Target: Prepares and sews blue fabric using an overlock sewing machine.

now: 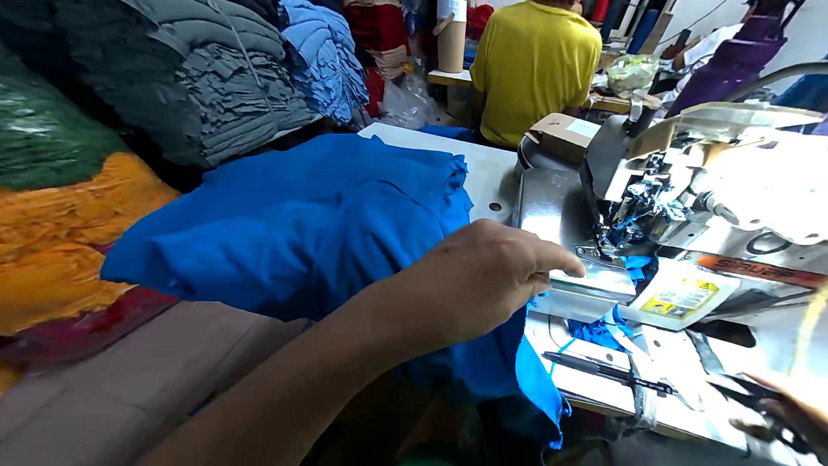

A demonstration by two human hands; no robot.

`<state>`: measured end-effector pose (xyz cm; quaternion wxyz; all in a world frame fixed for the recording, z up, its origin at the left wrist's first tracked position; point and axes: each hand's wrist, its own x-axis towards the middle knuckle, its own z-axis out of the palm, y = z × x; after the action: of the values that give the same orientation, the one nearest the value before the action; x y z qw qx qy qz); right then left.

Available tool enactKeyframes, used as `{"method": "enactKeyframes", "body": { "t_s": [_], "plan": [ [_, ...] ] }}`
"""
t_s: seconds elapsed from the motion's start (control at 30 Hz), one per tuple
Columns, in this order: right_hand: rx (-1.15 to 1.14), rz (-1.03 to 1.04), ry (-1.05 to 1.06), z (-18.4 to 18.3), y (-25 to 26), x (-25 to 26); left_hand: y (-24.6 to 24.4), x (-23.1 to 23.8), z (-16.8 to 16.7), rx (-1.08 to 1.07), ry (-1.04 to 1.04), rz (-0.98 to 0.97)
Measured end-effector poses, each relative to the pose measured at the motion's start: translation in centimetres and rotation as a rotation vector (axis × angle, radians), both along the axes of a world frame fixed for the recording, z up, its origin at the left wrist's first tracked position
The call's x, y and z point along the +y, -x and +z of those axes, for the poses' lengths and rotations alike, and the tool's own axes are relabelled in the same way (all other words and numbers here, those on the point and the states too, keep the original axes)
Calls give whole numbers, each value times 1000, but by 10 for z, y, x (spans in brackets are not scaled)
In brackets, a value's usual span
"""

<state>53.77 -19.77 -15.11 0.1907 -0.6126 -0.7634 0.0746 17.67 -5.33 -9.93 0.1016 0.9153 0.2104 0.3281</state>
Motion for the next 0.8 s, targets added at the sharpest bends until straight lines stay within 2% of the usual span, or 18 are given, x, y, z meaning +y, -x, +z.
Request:
{"method": "enactKeyframes", "body": {
  "t_s": [0.13,0.23,0.3,0.43,0.5,0.6,0.67,0.77,0.8],
  "plan": [
    [14,158,-37,27,60,12,-13,2,10,91,-78,-93],
    [1,166,-81,39,91,33,-20,5,13,90,-151,-151],
    [39,157,-96,34,98,49,-22,5,16,100,-165,-166],
    [38,219,-251,20,100,73,-21,6,22,132,-137,-175],
    [55,233,-227,22,103,76,-21,7,22,127,-138,-187],
    [169,196,-18,36,114,74,-24,6,22,124,-134,-206],
    [155,205,-139,30,118,79,-26,6,20,117,-142,-213],
    [330,229,-92,29,126,76,-28,7,17,105,-156,-216],
    [280,210,-136,23,124,76,-27,8,17,93,-162,-216]
  ]
}}
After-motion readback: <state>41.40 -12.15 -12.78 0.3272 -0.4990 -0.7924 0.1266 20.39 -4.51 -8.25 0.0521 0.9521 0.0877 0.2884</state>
